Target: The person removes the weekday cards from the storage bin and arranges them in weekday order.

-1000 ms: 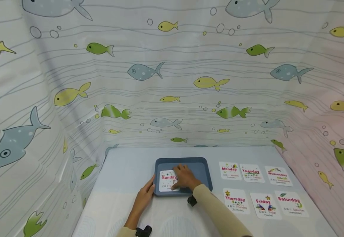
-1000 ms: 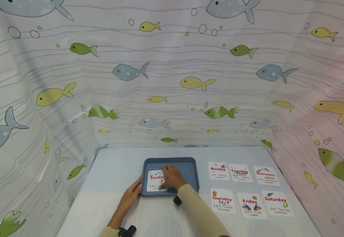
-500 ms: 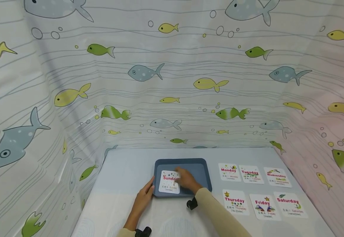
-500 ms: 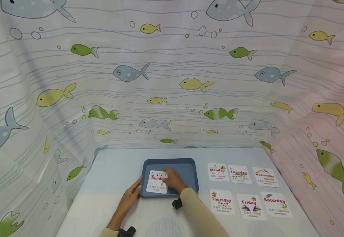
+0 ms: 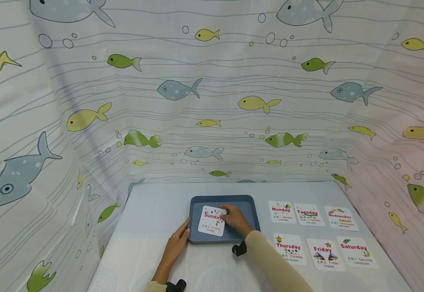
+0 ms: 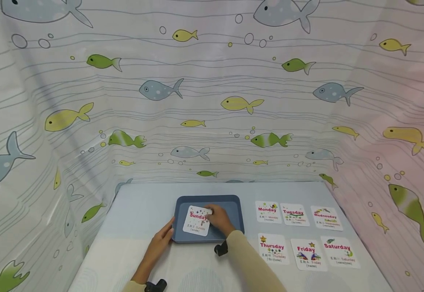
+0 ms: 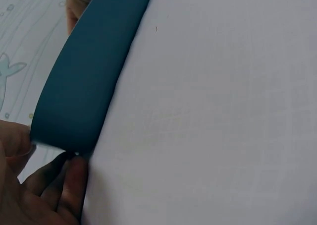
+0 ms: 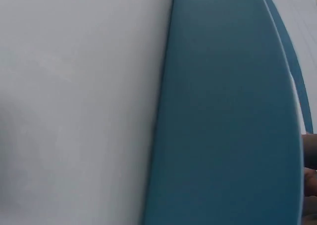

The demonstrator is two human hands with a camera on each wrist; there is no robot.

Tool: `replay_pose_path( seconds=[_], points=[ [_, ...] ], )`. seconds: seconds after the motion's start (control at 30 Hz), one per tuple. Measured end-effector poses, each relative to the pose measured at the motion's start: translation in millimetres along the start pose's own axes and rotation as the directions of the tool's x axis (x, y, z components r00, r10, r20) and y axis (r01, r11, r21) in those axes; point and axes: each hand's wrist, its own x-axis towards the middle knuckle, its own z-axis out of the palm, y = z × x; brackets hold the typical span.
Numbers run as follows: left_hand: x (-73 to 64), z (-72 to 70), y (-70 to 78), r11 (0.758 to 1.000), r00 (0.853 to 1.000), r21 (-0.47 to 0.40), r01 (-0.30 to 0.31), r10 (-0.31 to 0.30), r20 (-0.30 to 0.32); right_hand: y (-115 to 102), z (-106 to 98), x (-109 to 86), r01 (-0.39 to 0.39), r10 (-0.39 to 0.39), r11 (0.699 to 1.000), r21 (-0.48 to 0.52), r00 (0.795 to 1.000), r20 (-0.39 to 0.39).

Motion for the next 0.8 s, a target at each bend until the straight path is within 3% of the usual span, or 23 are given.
replay_pose_path(
  seconds=[0.2,0.33,0.8],
  points=[
    [-0.4,0.3,-1.1,1.0,1.0,-0.01,0.004,-0.004,0.003,2.2,0.7,-0.8,-0.024,0.025,0.999,0.026,0.999,-0.04],
    [-0.6,0.4,-1.7,1.0,1.0,-0.013,0.006,-0.006,0.004,1.9,0.0,-3.2,-0.037,0.04,0.994,0.105,0.999,-0.031],
    [0.1,1.1,-2.6,1.0,1.0,-0.006,-0.009,0.009,-0.005,8.4,-10.4,-3.9,-0.1,0.106,0.946,0.308,0.994,0.0]
  ],
)
